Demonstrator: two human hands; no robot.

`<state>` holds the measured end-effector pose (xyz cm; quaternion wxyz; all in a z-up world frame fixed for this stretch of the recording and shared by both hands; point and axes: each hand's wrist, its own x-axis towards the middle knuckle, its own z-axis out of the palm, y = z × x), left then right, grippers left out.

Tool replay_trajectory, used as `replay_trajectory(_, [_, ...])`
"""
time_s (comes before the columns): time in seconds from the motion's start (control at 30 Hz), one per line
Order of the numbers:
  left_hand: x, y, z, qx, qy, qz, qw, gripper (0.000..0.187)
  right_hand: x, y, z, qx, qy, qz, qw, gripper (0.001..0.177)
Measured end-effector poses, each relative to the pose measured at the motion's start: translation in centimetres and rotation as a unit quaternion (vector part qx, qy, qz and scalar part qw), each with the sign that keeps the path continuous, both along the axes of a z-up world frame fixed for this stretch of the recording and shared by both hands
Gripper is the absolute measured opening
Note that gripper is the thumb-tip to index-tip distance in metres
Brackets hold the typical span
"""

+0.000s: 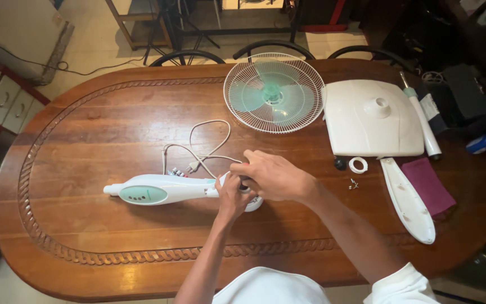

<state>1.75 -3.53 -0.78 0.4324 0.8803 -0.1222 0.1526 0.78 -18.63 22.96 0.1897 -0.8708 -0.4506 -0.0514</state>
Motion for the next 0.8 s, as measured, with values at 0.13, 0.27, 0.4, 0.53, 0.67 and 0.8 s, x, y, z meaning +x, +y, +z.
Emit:
replay_trajectory(0.13, [0.3,-0.3,-0.7,0.014,-0.033,0.005,0.999,0.04,-0.6,1.3,0.9,-0.101,0.024,-0.155,0.983,0.036])
replay_trajectory(0.27, [-0.6,-0.2,0.4,0.01,-0.018,-0.003,1.0,0.044,0.1,2.6,0.6,-0.203,0.094,-0.276,0.935,0.037])
replay_trajectory(0.4, [-0.6,-0.2,1.3,0.012,-0.037,-0.008,0.999,0.051,1.0,0.5,-0.7,-0.026,-0.077,-0.07,0.994,0.025])
replay_trajectory(0.53, [-0.5,0.0,1.1,0.007,-0.02,-0.008,1.0,0.049,1.2,0.8,-1.0,-0.043,-0.078,-0.076,0.993,0.035])
replay_trajectory(0.67, [-0.5,-0.1,0.5,0.003,-0.015,-0.003,1.0,0.039,1.5,2.6,-0.5,-0.167,0.057,-0.215,0.961,0.035])
replay_trajectory(0.8, [-0.1,0.1,0.1,0.003,-0.016,-0.013,1.0,0.029,1.7,1.2,-0.3,-0.177,0.065,-0.124,0.974,0.031])
